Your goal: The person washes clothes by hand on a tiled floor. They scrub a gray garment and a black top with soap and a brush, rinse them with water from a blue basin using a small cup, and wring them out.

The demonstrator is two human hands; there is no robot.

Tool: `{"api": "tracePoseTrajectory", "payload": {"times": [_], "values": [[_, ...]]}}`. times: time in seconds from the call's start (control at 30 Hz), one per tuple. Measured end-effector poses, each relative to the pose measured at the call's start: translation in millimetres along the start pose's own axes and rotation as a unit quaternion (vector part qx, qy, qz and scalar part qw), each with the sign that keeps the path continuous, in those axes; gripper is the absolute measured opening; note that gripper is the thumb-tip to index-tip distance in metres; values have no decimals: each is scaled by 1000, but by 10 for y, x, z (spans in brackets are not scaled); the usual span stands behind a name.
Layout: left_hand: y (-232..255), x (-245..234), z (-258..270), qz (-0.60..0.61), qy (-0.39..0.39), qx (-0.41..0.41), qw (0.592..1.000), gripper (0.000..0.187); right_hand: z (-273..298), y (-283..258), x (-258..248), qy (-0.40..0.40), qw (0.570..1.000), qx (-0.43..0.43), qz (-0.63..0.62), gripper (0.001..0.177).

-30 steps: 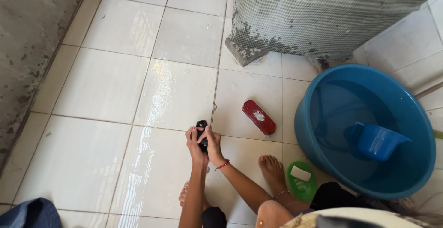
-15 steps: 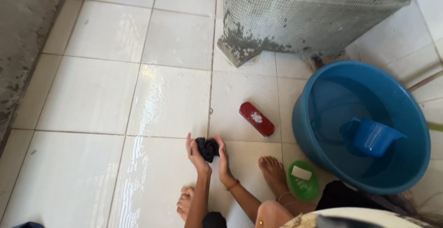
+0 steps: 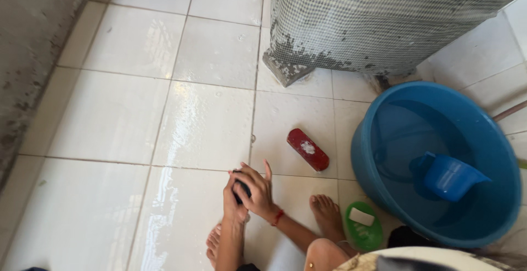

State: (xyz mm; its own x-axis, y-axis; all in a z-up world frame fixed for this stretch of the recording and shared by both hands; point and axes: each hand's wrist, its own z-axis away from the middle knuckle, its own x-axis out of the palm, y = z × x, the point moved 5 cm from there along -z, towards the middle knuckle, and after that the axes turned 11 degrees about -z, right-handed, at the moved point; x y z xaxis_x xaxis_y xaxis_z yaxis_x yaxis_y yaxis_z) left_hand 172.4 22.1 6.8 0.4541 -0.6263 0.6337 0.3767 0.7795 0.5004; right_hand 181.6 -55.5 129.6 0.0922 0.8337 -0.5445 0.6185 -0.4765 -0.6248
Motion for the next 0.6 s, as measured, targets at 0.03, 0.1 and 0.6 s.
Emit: {"api": "tracePoseTrajectory", "payload": {"times": [0.03, 0.1, 0.6], "values": [[-32, -64, 19, -33, -29, 37, 998, 42, -63, -93, -53, -16, 999, -30, 5, 37], [-154, -260, -75, -15, -59, 37, 997, 45, -140, -240, -112, -51, 994, -90, 18, 62], [-1046, -832, -712, 709, -269, 82, 647, 15, 125, -207, 625, -66, 995, 73, -8, 25]]}}
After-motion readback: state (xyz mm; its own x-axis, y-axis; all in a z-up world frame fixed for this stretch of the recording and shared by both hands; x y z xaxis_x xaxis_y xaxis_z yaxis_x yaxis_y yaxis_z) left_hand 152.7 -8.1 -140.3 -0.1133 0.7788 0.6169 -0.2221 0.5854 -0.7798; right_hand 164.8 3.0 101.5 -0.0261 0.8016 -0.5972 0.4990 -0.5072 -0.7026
